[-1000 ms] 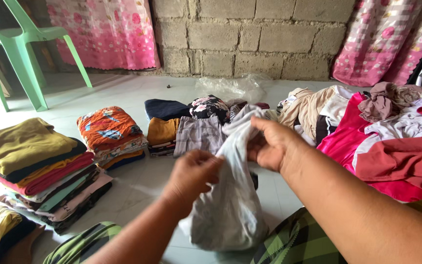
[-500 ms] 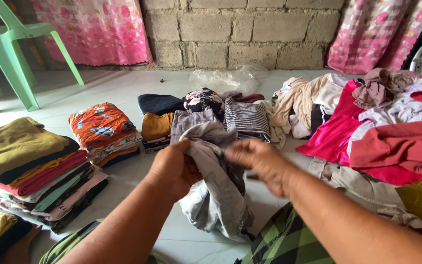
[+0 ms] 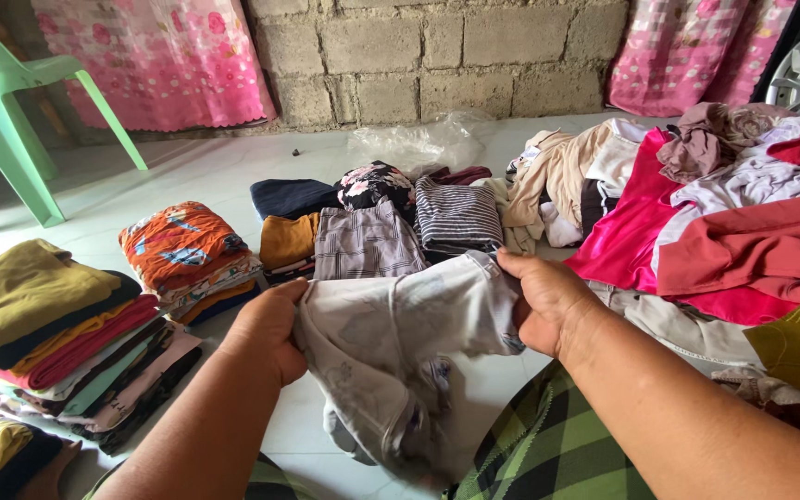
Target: The person folds several garments on the floor, including a plaid shirt, an orange floral top, and a gray cartoon-print top. Each item is smoothed, folded into a compact rectangle, and placed into a growing stack.
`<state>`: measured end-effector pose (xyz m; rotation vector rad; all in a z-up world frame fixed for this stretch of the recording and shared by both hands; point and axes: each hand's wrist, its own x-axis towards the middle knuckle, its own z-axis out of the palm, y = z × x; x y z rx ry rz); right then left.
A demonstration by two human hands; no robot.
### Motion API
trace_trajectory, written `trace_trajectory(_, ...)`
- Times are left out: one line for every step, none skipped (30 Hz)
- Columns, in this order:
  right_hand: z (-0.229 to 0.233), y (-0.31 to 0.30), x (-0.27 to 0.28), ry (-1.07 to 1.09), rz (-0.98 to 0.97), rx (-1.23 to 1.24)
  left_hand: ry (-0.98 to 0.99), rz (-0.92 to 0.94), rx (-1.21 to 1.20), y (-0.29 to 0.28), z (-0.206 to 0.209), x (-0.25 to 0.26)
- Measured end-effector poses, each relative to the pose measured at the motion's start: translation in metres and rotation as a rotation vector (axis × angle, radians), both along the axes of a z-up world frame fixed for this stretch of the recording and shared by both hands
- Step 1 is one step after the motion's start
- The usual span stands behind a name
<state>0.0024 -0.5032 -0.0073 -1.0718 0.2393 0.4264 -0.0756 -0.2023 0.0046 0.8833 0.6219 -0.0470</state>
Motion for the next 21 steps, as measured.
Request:
trace_trajectory(0.002,0.001,-0.001,0.011,-0.008,-0.010,0.005,0.050,0.041,0.000,-0.005,0.002)
trace_trajectory(0.003,0.003,-0.002,0.023,-0.015,-0.020,0.010,0.100,0.082,0.002,-0.010,0.001)
trace_trajectory(0.005,0.006,-0.003,0.019,-0.019,-0.012,-0.027,0.059,0.378,0.002,-0.014,0.000)
trace_trajectory(0.008,0.009,-0.004,0.016,-0.022,-0.005,-0.062,0.016,0.673,0.001,-0.016,-0.002)
trace_trajectory(0.009,0.011,-0.005,0.013,-0.028,0.003,-0.098,-0.031,0.968,-0.003,-0.018,-0.005)
trace_trajectory(0.011,0.015,-0.006,-0.016,0.008,0.003,-0.101,-0.094,0.955,-0.008,-0.017,-0.008)
trace_trajectory(0.012,0.022,-0.008,-0.045,0.042,0.006,-0.104,-0.157,0.944,-0.016,-0.016,-0.009)
trace_trajectory(0.013,0.028,-0.009,-0.074,0.076,0.009,-0.107,-0.221,0.932,-0.026,-0.015,-0.012)
trace_trajectory(0.015,0.036,-0.010,-0.055,0.122,0.032,-0.101,-0.373,0.825,-0.039,-0.016,-0.015)
trace_trajectory(0.017,0.042,-0.012,-0.036,0.168,0.054,-0.096,-0.523,0.714,-0.050,-0.017,-0.020)
trace_trajectory(0.020,0.046,-0.012,-0.016,0.211,0.075,-0.132,-0.593,0.686,-0.061,-0.022,-0.026)
trace_trajectory(0.023,0.048,-0.011,-0.018,0.229,0.115,-0.167,-0.664,0.658,-0.069,-0.028,-0.033)
trace_trajectory(0.027,0.047,-0.010,-0.019,0.243,0.155,-0.311,-0.653,0.701,-0.074,-0.034,-0.036)
trace_trajectory(0.030,0.045,-0.009,-0.020,0.256,0.196,-0.455,-0.637,0.742,-0.080,-0.038,-0.035)
trace_trajectory(0.032,0.043,-0.008,-0.041,0.247,0.240,-0.599,-0.619,0.783,-0.081,-0.042,-0.033)
trace_trajectory(0.033,0.040,-0.007,-0.063,0.237,0.283,-0.444,-0.555,0.674,-0.078,-0.044,-0.028)
trace_trajectory(0.034,0.037,-0.006,-0.084,0.230,0.327,-0.291,-0.487,0.564,-0.071,-0.042,-0.019)
trace_trajectory(0.032,0.033,-0.007,-0.092,0.221,0.235,-0.139,-0.418,0.454,-0.064,-0.037,-0.009)
trace_trajectory(0.028,0.030,-0.010,-0.100,0.210,0.145,-0.132,-0.399,0.352,-0.057,-0.031,-0.001)
trace_trajectory(0.023,0.027,-0.014,-0.106,0.199,0.055,-0.126,-0.380,0.251,-0.049,-0.023,0.007)
trace_trajectory(0.015,0.026,-0.019,-0.084,0.202,-0.077,-0.118,-0.360,0.151,-0.045,-0.015,0.013)
